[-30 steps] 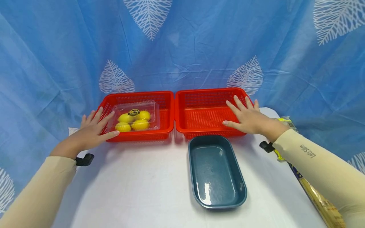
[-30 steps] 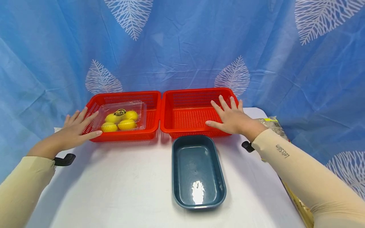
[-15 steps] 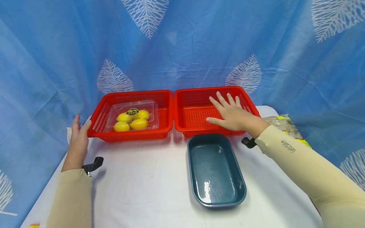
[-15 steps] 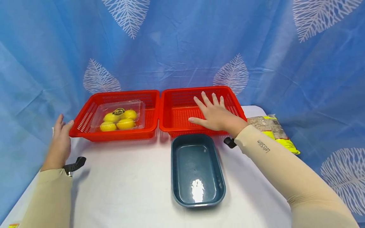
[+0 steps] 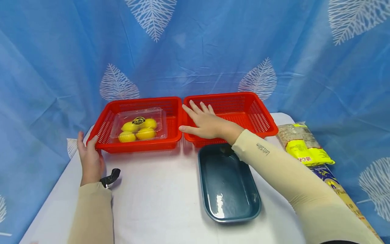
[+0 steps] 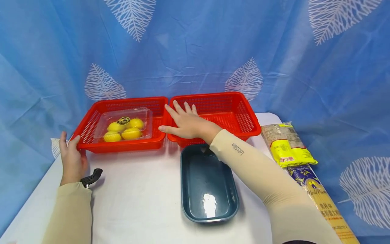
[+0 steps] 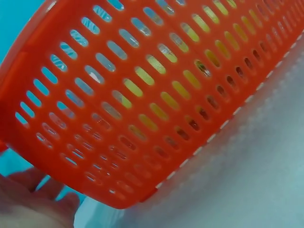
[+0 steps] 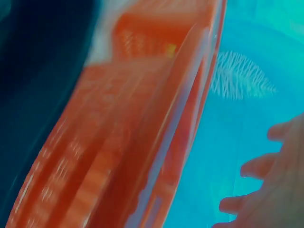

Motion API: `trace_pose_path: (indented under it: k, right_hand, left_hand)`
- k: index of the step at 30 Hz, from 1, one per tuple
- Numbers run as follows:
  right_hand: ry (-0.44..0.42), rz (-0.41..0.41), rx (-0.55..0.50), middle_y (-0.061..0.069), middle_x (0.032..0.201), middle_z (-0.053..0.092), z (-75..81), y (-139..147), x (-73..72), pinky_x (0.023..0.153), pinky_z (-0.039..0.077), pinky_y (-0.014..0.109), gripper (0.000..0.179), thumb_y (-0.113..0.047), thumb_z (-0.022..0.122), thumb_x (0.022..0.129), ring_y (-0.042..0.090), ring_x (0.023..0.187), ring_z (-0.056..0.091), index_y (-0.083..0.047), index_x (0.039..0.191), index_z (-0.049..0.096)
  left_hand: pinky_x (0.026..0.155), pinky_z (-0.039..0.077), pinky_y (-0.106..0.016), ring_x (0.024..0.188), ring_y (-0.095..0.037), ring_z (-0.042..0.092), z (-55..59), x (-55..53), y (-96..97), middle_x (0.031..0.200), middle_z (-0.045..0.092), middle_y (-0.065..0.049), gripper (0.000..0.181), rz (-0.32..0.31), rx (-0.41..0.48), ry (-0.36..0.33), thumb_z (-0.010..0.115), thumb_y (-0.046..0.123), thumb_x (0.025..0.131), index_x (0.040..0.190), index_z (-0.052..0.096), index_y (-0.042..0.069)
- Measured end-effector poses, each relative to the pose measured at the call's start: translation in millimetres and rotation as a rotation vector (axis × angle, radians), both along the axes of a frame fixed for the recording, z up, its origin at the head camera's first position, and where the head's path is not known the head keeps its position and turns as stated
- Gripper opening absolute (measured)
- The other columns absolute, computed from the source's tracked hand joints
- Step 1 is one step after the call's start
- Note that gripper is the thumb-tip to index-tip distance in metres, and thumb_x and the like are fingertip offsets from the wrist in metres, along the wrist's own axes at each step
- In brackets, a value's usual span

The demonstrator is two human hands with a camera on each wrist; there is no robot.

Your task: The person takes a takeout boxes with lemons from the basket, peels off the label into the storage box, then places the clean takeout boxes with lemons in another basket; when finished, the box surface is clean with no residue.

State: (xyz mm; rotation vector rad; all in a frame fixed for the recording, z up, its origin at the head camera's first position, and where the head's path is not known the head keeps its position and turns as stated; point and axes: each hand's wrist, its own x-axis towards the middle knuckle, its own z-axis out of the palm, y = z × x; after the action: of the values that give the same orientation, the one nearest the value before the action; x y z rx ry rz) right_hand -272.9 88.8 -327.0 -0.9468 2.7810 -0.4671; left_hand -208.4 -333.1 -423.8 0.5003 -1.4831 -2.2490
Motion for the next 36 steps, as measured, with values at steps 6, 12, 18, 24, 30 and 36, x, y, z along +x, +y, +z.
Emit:
trace_pose_path:
  k: [6, 12, 18, 24, 30, 36]
  right_hand:
    - [-0.071, 0.026, -0.018, 0.005, 0.176, -0.006, -1.1, -52.7, -4.8, 0.123, -0.006, 0.06, 0.103, -0.088, 0.032, 0.092, 0.047, 0.156, -0.002, -0.029, 0.171, 0.0]
    - [-0.158, 0.041, -0.076, 0.01, 0.176, 0.001, -7.3, -91.2, -10.6, 0.124, -0.002, 0.061, 0.102, -0.084, 0.036, 0.095, 0.047, 0.157, 0.001, -0.026, 0.171, 0.001]
    - [-0.221, 0.037, -0.133, 0.013, 0.175, 0.006, -16.9, -120.5, -18.0, 0.125, 0.003, 0.057, 0.1, -0.076, 0.041, 0.099, 0.037, 0.159, 0.003, -0.016, 0.171, 0.007]
    - [-0.295, -0.094, -0.221, 0.016, 0.175, 0.004, -30.4, -140.3, -21.1, 0.124, 0.012, 0.061, 0.1, -0.074, 0.049, 0.099, 0.042, 0.158, 0.006, -0.02, 0.171, 0.007]
    - [-0.388, -0.211, -0.337, 0.018, 0.174, 0.005, -39.5, -148.6, -18.3, 0.121, 0.024, 0.061, 0.095, -0.06, 0.058, 0.102, 0.041, 0.158, 0.009, -0.02, 0.171, 0.006]
    - [-0.521, -0.336, -0.565, 0.01, 0.17, 0.029, -46.5, -152.1, -26.7, 0.119, 0.034, 0.054, 0.084, -0.04, 0.065, 0.105, 0.033, 0.152, 0.031, -0.026, 0.171, 0.014]
  left_hand:
    - [0.109, 0.043, -0.029, 0.148, -0.014, 0.033, -5.7, 3.2, 3.7, 0.168, 0.025, 0.004, 0.083, 0.011, -0.018, 0.048, 0.07, 0.013, 0.103, 0.165, 0.023, 0.04]
    - [0.11, 0.043, -0.03, 0.149, -0.018, 0.033, -9.2, 1.6, 7.0, 0.165, 0.03, 0.0, 0.075, 0.014, -0.04, 0.123, 0.066, 0.005, 0.103, 0.163, 0.029, 0.028]
    - [0.111, 0.043, -0.032, 0.147, -0.02, 0.035, -13.4, -0.1, 6.0, 0.161, 0.035, -0.002, 0.066, 0.026, -0.038, 0.174, 0.065, 0.002, 0.103, 0.158, 0.035, 0.02]
    - [0.11, 0.045, -0.032, 0.146, -0.019, 0.035, -15.2, -0.8, 4.5, 0.16, 0.036, -0.001, 0.065, 0.018, -0.024, 0.159, 0.067, 0.003, 0.102, 0.157, 0.037, 0.02]
    - [0.111, 0.043, -0.032, 0.148, -0.019, 0.033, -16.1, -0.3, 5.0, 0.16, 0.035, -0.001, 0.061, 0.009, -0.041, 0.149, 0.064, 0.002, 0.103, 0.155, 0.036, 0.019]
    - [0.111, 0.043, -0.032, 0.146, -0.018, 0.034, -15.3, -0.4, 4.0, 0.16, 0.034, 0.0, 0.059, 0.006, -0.064, 0.135, 0.064, 0.005, 0.104, 0.154, 0.036, 0.022]
